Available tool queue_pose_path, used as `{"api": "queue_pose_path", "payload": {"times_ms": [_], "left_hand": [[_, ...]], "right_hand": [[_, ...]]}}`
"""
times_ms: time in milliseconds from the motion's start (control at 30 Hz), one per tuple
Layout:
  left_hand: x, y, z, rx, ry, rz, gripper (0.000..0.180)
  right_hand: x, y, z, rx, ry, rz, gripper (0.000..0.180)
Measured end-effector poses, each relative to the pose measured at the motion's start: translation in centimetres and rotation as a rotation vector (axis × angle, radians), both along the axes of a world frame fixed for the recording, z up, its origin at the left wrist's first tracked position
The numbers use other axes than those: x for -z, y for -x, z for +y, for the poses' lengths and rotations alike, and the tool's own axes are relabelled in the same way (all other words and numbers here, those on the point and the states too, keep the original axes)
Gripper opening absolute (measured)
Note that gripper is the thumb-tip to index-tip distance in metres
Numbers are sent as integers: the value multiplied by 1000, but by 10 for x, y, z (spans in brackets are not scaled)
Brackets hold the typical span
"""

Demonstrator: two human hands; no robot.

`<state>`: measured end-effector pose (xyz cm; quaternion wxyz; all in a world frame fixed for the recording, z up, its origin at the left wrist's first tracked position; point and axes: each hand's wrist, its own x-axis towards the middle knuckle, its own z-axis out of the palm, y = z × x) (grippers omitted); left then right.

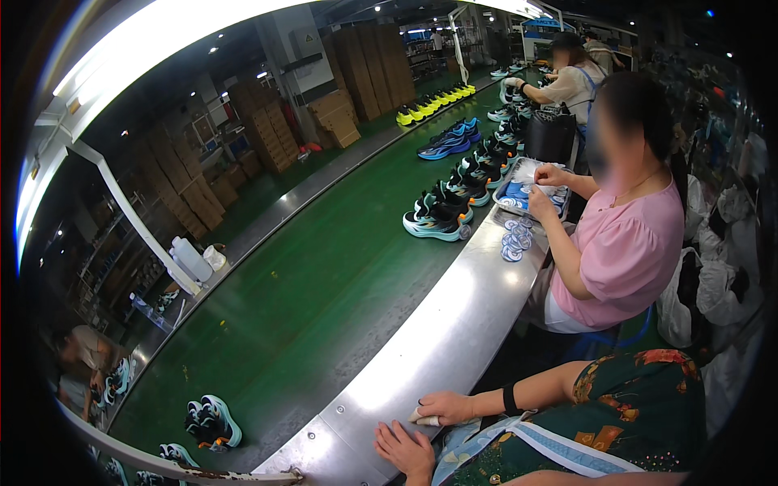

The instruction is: Using a white cloth to wipe and clean black and green sneakers on a conveyor belt.

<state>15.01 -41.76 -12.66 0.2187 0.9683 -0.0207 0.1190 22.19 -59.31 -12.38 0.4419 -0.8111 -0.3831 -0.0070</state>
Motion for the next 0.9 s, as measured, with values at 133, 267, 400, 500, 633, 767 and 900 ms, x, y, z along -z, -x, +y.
{"api": "queue_pose_path", "payload": {"times_ms": [133,267,400,500,633,767,900], "left_hand": [[-1,0,0,4,-3,-7,57],[0,0,-1,-2,7,-7,57],[4,-2,4,-43,115,-40,45],[-1,-17,16,-37,275,-53,33],[-68,-48,24,61,739,144,24],[-208,-75,-24,646,899,-55,38],[-320,-63,-66,1322,1169,-162,50]], "right_hand": [[0,-1,-1,1,16,-33,15],[-3,0,-2,0,18,-69,20],[-6,0,-2,-11,22,-31,20],[-3,-3,0,-28,14,15,20],[0,-2,6,-21,14,-6,12],[14,-5,-5,9,6,0,12],[-37,3,-6,74,-40,137,21]]}}
